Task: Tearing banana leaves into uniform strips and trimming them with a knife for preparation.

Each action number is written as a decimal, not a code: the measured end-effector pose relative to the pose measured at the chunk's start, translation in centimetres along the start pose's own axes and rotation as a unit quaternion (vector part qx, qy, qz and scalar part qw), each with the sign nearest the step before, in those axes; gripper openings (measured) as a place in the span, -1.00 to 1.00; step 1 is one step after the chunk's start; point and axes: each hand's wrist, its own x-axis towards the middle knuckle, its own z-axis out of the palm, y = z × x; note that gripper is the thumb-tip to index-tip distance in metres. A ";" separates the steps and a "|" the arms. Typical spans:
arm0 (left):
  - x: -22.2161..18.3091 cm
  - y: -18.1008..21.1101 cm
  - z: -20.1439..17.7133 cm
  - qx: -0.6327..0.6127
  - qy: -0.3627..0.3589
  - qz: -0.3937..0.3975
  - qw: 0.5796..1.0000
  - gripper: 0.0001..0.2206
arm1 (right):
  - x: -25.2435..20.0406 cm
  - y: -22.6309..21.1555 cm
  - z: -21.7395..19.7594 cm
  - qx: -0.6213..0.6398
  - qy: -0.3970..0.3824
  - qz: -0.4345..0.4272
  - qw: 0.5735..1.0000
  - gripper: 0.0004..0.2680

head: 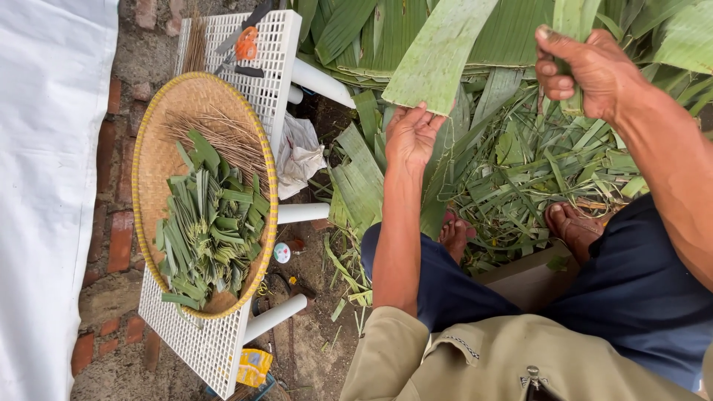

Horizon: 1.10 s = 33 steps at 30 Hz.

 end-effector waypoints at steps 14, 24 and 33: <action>-1.9 -3.9 0.7 0.059 -0.084 -0.017 0.995 -0.64 | -0.1 1.4 6.7 -0.053 0.114 0.073 0.989 -0.78; -5.2 -4.0 2.6 0.450 -0.233 -0.033 0.862 -0.47 | -0.2 0.2 4.9 0.104 0.104 -0.054 0.988 -0.72; -4.1 -3.9 2.4 0.464 -0.179 0.050 0.866 -0.81 | 0.3 -0.3 1.3 0.096 0.132 -0.127 0.978 -0.62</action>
